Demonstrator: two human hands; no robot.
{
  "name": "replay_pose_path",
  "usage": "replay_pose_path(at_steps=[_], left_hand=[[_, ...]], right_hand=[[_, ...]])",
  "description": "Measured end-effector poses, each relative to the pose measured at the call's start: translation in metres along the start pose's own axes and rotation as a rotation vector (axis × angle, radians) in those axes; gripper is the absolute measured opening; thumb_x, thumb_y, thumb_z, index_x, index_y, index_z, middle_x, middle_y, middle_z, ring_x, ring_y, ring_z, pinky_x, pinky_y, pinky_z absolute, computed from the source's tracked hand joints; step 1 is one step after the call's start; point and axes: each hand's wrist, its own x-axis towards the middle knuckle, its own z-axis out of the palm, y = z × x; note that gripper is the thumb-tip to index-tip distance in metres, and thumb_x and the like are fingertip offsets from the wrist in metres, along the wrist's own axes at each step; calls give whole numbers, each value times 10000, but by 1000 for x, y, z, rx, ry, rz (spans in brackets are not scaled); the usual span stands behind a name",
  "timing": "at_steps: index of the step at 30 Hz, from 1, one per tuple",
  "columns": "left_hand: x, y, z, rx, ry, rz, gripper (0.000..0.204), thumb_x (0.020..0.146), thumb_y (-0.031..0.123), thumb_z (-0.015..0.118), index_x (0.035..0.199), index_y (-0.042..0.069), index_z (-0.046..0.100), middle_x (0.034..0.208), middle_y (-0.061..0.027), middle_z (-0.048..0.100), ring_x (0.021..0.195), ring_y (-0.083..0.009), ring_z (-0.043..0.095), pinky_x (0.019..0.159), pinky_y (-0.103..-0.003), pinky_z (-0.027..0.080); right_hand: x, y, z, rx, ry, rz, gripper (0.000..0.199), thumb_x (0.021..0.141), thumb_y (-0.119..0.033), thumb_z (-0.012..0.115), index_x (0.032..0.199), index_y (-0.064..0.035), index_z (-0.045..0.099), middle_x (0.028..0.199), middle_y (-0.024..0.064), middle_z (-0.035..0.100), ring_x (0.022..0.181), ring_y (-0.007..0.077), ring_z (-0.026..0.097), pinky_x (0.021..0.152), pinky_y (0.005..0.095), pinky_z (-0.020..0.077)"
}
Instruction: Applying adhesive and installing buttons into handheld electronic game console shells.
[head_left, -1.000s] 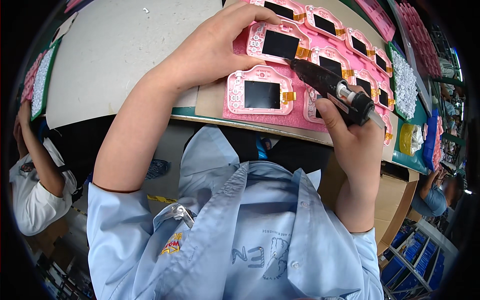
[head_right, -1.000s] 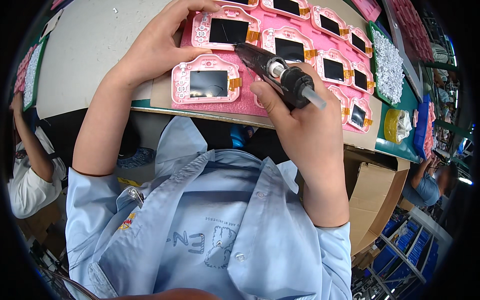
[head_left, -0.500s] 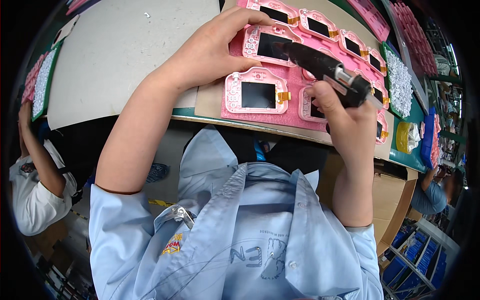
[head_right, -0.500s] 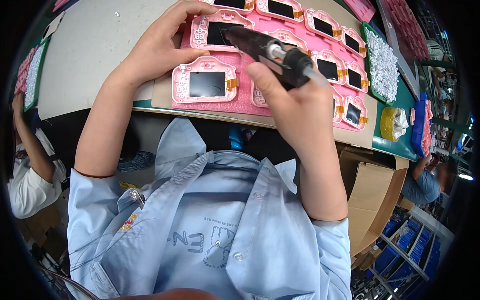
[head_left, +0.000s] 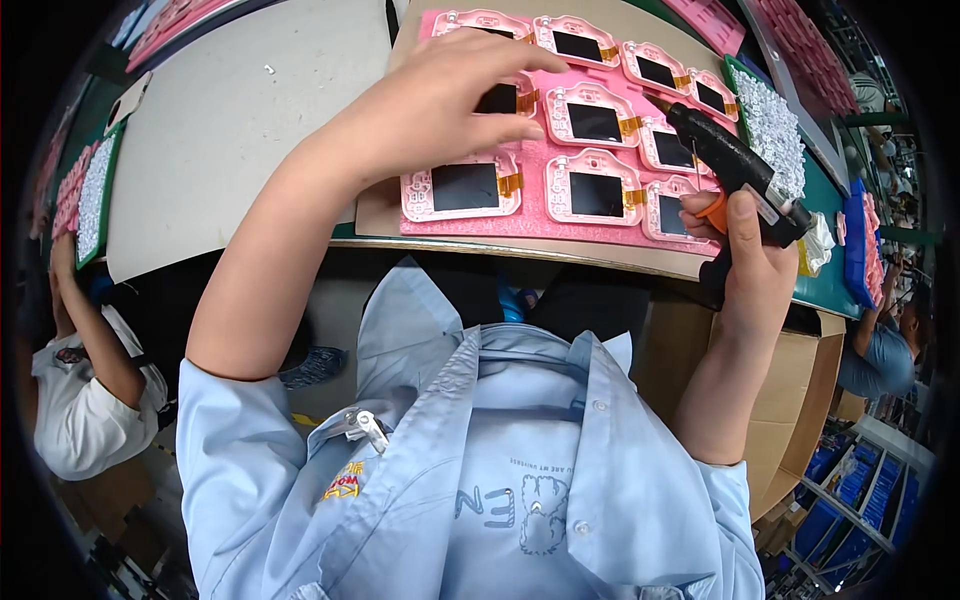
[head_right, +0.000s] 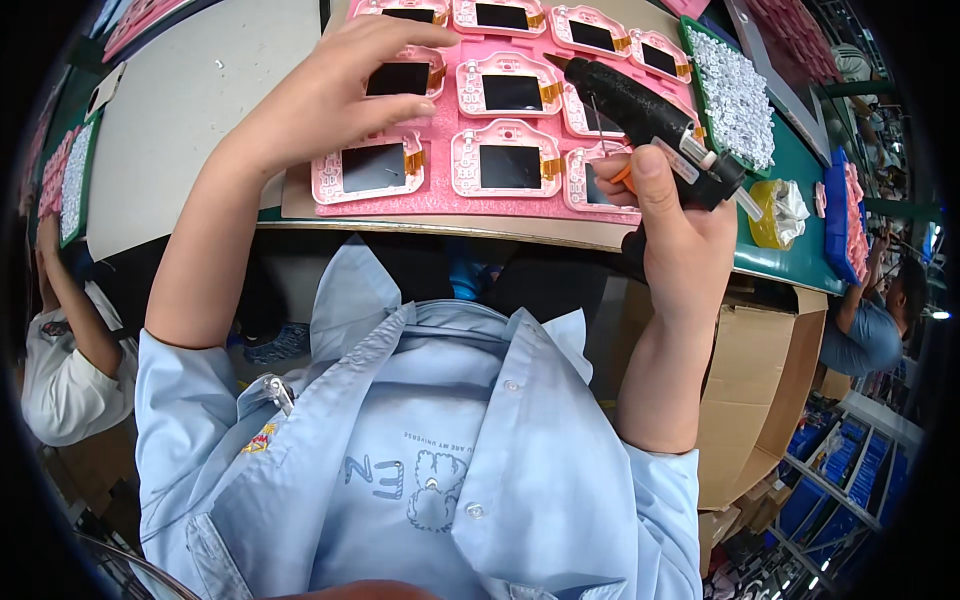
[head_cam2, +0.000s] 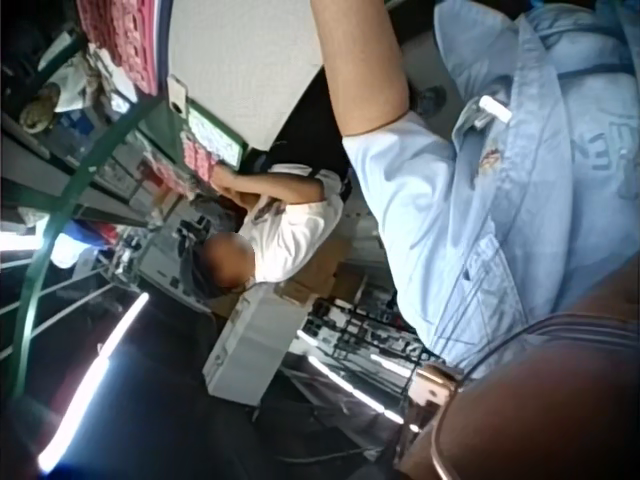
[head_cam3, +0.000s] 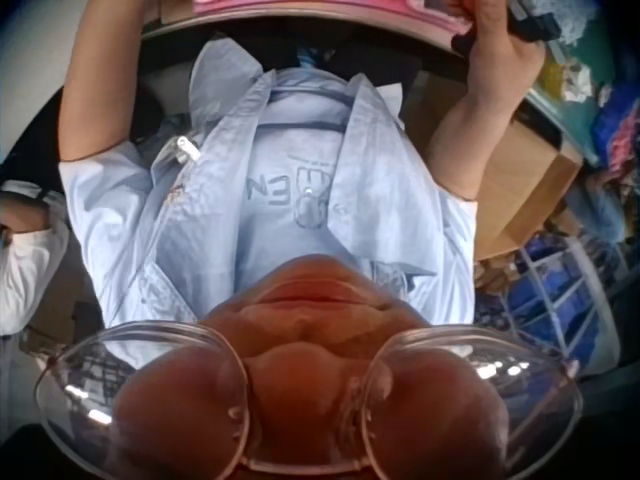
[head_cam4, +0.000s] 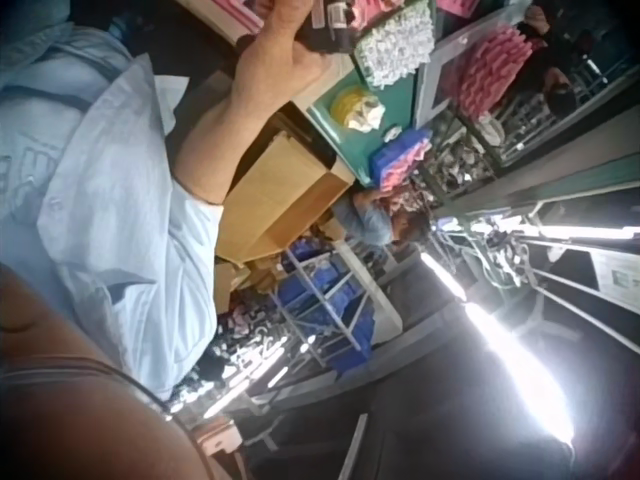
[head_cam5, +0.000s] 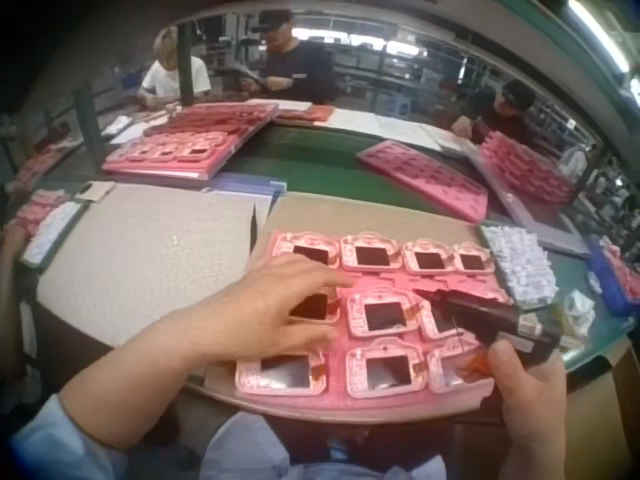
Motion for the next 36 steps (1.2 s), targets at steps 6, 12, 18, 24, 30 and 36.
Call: replay_pose_path(at_steps=[6, 12, 18, 24, 30, 36], left_hand=[[27, 32, 10, 201, -153, -47, 547, 770, 218, 717, 1288, 179, 545, 1114, -127, 645, 1038, -273, 604, 937, -451, 434], [33, 37, 17, 207, -227, -242, 558, 766, 213, 723, 1292, 191, 539, 1098, -80, 664, 1052, -247, 608, 946, -438, 401], [26, 33, 24, 276, -89, -116, 635, 751, 231, 745, 1337, 220, 500, 1100, -69, 666, 1020, -227, 618, 961, -402, 389], [24, 33, 25, 277, -44, -80, 687, 744, 252, 758, 1369, 243, 474, 1122, -77, 659, 1006, -227, 618, 987, -386, 375], [21, 33, 27, 299, -3, -65, 619, 753, 253, 752, 1322, 220, 509, 1145, -10, 656, 1061, -182, 603, 925, -388, 385], [20, 21, 35, 365, 36, -36, 615, 760, 256, 747, 1325, 230, 506, 1178, 9, 645, 1073, -178, 597, 930, -389, 385]], right_hand=[[-5, 6, -9, -41, 30, 2, 311, 885, -240, 674, 943, 64, 645, 735, 127, 680, 640, 169, 623, 641, 253, 528], [-2, 13, -14, -112, -67, 34, 317, 915, -233, 628, 1010, 70, 625, 768, 138, 675, 679, 185, 631, 662, 268, 522], [11, 8, 5, -249, -94, 153, 324, 869, -246, 689, 974, 59, 654, 760, 128, 675, 672, 161, 619, 626, 244, 503], [19, 21, 23, -331, -69, 105, 359, 829, -270, 735, 951, 61, 672, 802, 136, 692, 709, 176, 639, 638, 250, 509], [16, 16, 32, -439, -61, 25, 358, 822, -278, 741, 945, 53, 686, 836, 127, 705, 724, 185, 647, 659, 261, 516], [16, 19, 29, -472, -72, 0, 351, 819, -290, 743, 936, 39, 701, 837, 116, 709, 706, 173, 640, 636, 256, 504]])
